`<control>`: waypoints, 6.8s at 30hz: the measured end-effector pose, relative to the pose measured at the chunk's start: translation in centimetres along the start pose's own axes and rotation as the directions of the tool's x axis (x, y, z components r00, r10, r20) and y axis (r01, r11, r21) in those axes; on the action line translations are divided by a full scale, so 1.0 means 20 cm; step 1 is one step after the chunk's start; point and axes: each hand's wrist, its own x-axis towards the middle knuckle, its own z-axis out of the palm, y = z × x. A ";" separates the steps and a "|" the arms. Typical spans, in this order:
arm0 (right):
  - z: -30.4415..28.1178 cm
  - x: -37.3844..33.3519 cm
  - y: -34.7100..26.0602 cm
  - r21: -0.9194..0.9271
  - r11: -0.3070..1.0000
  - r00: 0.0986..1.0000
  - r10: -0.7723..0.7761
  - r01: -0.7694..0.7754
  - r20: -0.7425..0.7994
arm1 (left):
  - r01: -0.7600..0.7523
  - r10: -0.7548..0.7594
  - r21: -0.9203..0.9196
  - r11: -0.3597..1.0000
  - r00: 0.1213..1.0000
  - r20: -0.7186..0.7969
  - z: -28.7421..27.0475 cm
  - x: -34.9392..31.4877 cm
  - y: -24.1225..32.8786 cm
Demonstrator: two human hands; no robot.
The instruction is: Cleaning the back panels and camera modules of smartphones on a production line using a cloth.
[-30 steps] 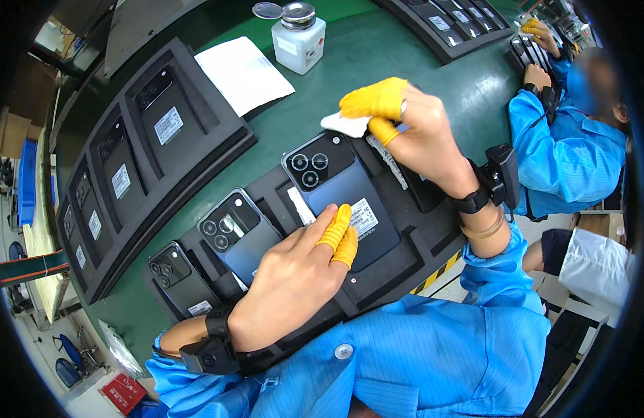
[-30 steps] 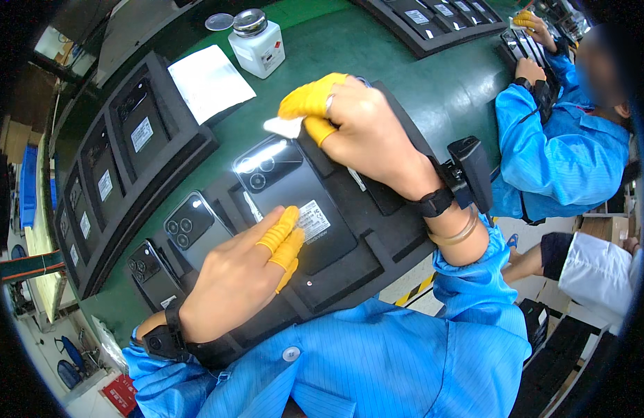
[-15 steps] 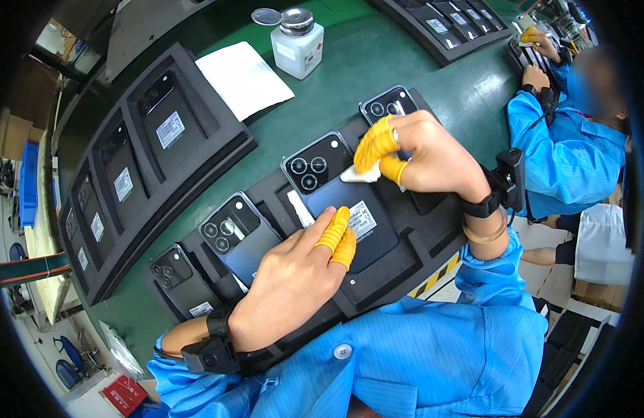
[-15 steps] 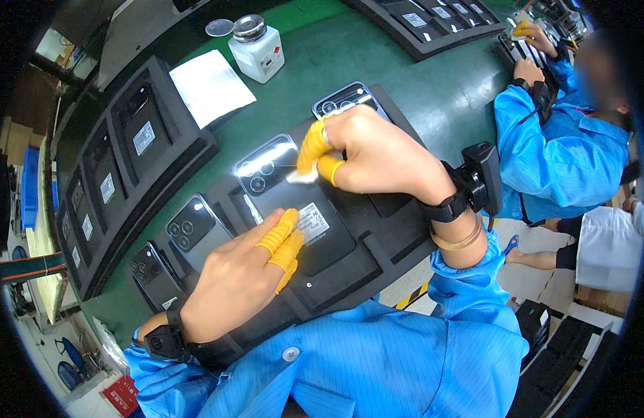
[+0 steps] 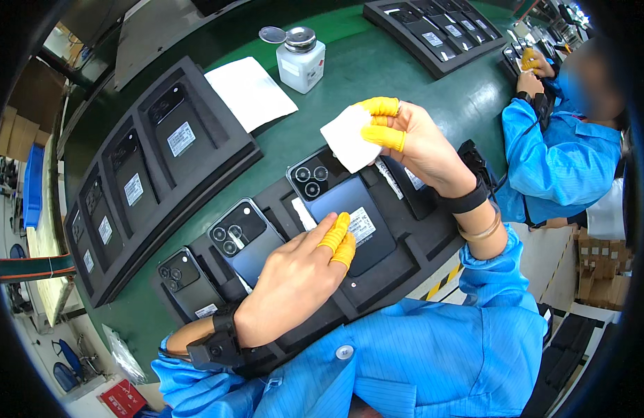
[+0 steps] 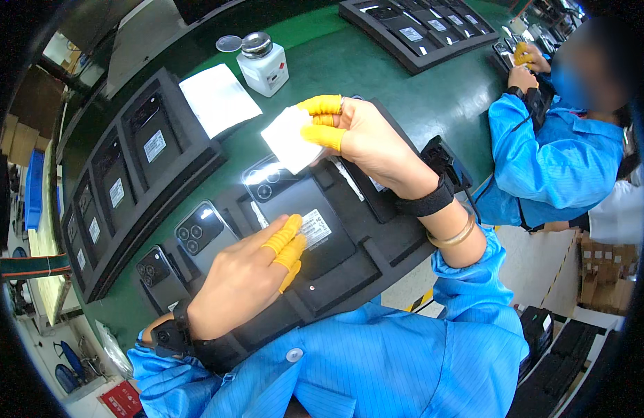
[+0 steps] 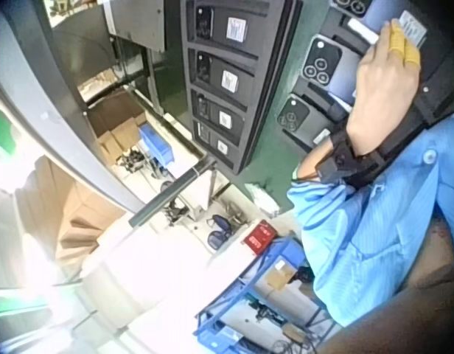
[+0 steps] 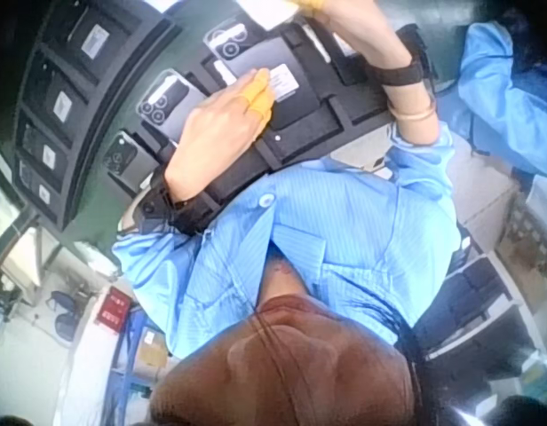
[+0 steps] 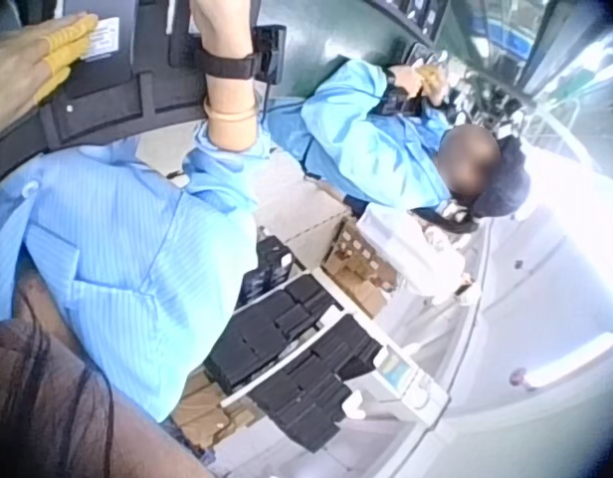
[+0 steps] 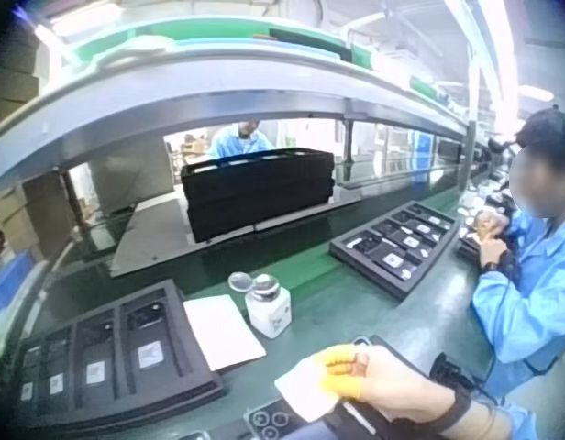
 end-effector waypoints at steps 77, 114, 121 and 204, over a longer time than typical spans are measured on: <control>0.11 0.09 0.14 -0.593 -0.028 0.519 -0.451 0.805 0.726 | 0.033 -0.037 0.040 0.999 0.993 0.113 -0.02 -0.04 0.07; 0.11 0.05 0.12 -0.745 0.107 0.676 -0.520 0.658 0.522 | -0.011 0.010 0.013 1.000 0.997 0.072 -0.01 -0.05 0.05; 0.12 0.01 0.10 -0.601 0.102 0.570 -0.473 0.792 0.672 | 0.047 -0.045 -0.015 0.999 0.989 0.144 -0.03 -0.04 0.06; 0.15 -0.05 0.14 -0.800 0.084 0.711 -0.520 0.595 0.474 | 0.045 -0.044 0.002 0.999 0.988 0.150 -0.04 -0.02 0.05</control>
